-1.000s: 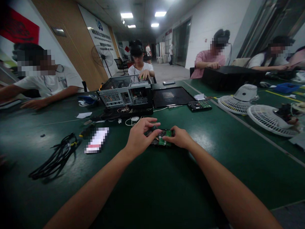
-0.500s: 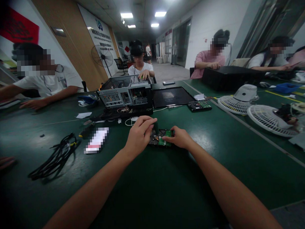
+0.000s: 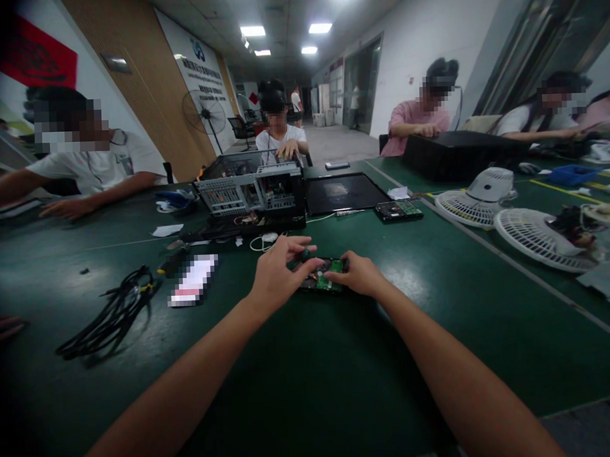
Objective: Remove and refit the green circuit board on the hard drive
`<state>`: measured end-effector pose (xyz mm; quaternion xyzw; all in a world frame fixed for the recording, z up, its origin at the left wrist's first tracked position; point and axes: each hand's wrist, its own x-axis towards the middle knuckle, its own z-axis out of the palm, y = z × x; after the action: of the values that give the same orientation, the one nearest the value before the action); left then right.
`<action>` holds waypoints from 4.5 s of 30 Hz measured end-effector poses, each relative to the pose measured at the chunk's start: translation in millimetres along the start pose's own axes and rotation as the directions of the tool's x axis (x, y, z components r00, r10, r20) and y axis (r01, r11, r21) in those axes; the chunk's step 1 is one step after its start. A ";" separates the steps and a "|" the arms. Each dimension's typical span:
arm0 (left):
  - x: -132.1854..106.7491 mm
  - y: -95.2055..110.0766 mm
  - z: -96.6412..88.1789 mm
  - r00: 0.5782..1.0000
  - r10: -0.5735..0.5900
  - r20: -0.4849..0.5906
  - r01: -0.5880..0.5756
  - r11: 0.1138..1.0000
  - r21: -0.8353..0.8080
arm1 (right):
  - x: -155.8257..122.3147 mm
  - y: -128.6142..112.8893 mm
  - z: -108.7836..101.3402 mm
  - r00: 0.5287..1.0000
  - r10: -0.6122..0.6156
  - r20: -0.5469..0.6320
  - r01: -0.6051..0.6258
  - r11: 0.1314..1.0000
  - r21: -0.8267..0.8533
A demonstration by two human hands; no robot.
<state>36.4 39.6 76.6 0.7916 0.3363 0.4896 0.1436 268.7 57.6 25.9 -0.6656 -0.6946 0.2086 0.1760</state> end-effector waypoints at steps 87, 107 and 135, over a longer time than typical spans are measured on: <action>5.3 1.4 -5.6 0.988 0.146 -0.054 -0.134 0.974 0.185 | 1.0 -1.8 0.4 1.000 0.018 0.000 -0.018 0.999 -0.032; 1.2 2.9 -1.5 0.997 0.007 -0.079 -0.011 0.998 -0.054 | -0.9 -2.3 1.0 1.000 -0.001 -0.018 0.001 1.000 -0.001; 3.3 2.8 -4.0 0.992 0.112 -0.058 -0.103 0.986 0.132 | -0.6 -2.2 -0.2 1.000 0.021 0.009 -0.021 1.000 0.013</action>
<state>35.0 39.3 82.3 0.7997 0.3284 0.4997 0.0547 267.0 57.0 27.2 -0.6708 -0.6869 0.2179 0.1750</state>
